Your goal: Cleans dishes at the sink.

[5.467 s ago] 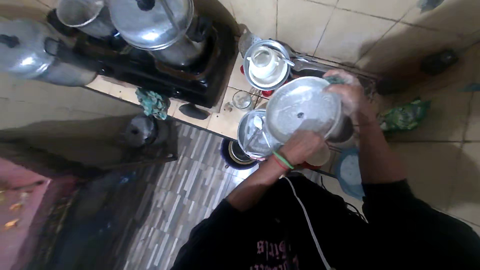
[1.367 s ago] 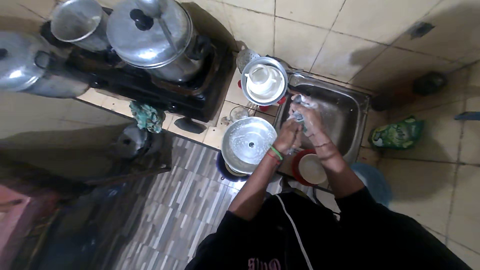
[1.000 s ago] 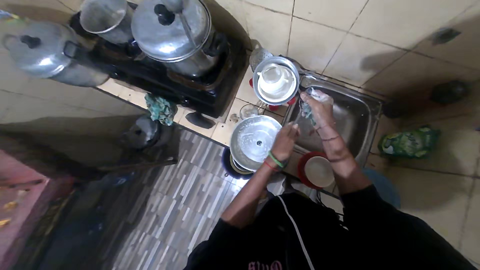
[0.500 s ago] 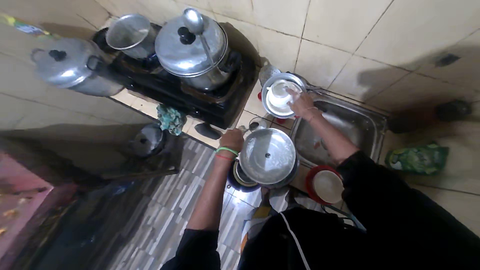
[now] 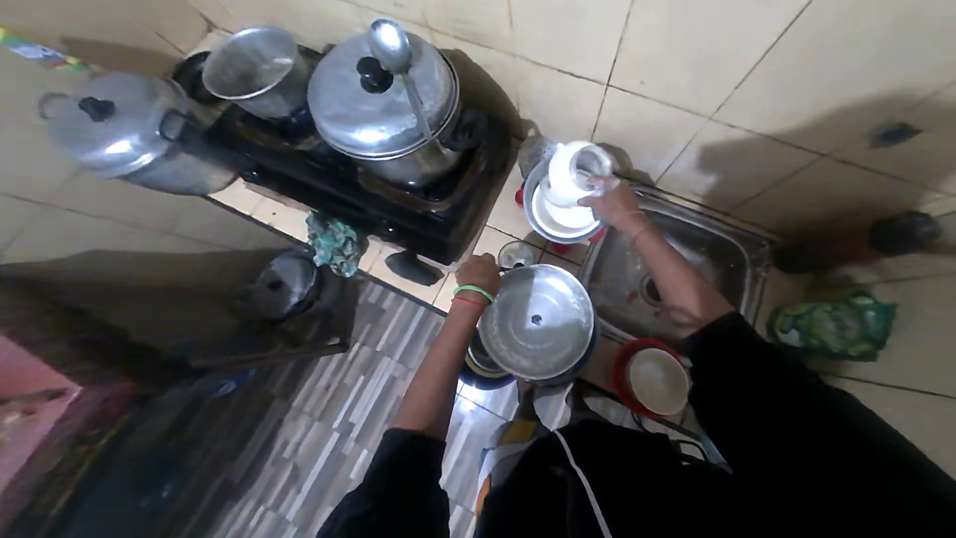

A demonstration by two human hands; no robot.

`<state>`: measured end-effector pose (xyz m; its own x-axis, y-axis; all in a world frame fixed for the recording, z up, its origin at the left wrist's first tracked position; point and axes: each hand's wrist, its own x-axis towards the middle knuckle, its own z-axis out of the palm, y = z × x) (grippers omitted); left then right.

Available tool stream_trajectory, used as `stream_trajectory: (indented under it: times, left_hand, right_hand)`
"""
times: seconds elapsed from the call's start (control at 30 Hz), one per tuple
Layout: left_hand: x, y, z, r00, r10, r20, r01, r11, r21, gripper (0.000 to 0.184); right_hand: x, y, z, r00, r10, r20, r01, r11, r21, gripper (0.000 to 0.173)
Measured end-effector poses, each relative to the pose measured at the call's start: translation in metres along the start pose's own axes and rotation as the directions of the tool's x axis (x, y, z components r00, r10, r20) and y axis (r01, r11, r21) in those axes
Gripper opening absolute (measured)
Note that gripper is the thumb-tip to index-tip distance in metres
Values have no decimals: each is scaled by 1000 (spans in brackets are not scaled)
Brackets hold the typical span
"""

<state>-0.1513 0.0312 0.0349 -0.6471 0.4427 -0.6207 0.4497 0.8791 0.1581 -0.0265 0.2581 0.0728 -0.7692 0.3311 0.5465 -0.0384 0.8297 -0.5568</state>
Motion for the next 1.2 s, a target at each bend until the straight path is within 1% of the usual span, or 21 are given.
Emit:
stream_trajectory:
  times: [0.03,0.07,0.1,0.2,0.23,0.3,0.37,0.43,0.53,0.57,0.63,0.67,0.7,0.77,0.8,0.83,0.9,1.03,1.07,1.13,1.2]
  left_hand:
    - [4,1,2,1000,1,-5,-1,1000,-2,32]
    - [7,1,4,1000,4,-10,-4,1000,-2,34]
    - [10,1,5,1000,2,-15,-2,1000,-6,34]
    - [12,1,3,1000,-14,-22,13,1000,-17,34]
    - [10,1,2,999,-17,-27,17,1000,-17,34]
    - [4,3,-3,999,-40,-35,41,999,15,38]
    - [-4,8,-7,995,-64,-75,67,997,33,44]
    - [-11,13,-10,982,7,-188,-14,999,-36,47]
    - [-25,48,-9,881,289,-375,-382,901,-205,40]
    - [-31,67,-5,851,359,-383,-485,817,-311,40]
    - [-40,110,7,831,461,-312,-549,589,-593,49]
    - [-41,131,18,820,505,-270,-518,453,-726,57]
    - [-41,150,29,813,541,-215,-437,323,-840,64]
    - [-39,182,46,832,544,-114,-192,89,-977,64]
    - [-37,193,51,849,520,-90,-87,-31,-996,69]
    - [-32,197,58,854,516,-63,17,-148,-989,79]
    - [-24,197,76,857,516,-17,162,-301,-940,92]
    - [-22,205,105,829,547,-114,241,-534,-810,83]
    - [-19,206,109,795,585,-162,267,-577,-772,80]
    - [-20,208,114,758,622,-194,299,-597,-745,74]
    - [-25,211,119,760,630,-159,316,-573,-756,71]
  right_hand:
    - [-6,34,8,978,185,93,-193,978,83,40]
    - [-3,51,7,887,413,207,-435,897,73,41]
    - [0,58,3,787,564,250,-596,800,73,42]
    - [-17,60,-33,607,749,264,-791,537,293,40]
    - [-30,63,-43,580,764,282,-790,445,422,32]
    - [-66,77,-62,562,714,417,-713,162,682,21]
    - [-108,83,-75,595,631,498,-573,-101,813,35]
    - [-144,86,-80,669,605,432,-379,-222,898,41]
    - [-180,74,-83,568,783,253,-231,-144,962,45]
    - [-185,72,-84,573,785,234,-204,-140,969,46]
    - [-187,83,-89,704,644,301,-206,-220,954,45]
    - [-184,84,-95,730,590,344,-288,-190,938,38]
    - [-179,79,-105,718,582,382,-402,-101,910,32]
    - [-157,50,-130,595,677,433,-677,132,724,22]
    - [-143,34,-142,526,725,445,-788,219,576,21]
    - [-134,21,-150,499,749,435,-842,301,448,22]
    - [-133,6,-159,562,709,426,-827,483,286,24]
    - [-140,-19,-183,689,552,469,-687,703,182,40]
    - [-141,-25,-194,720,549,423,-661,729,179,39]
    - [-143,-30,-205,773,611,168,-634,734,245,25]
    - [-139,-39,-195,732,660,-167,-607,744,277,27]
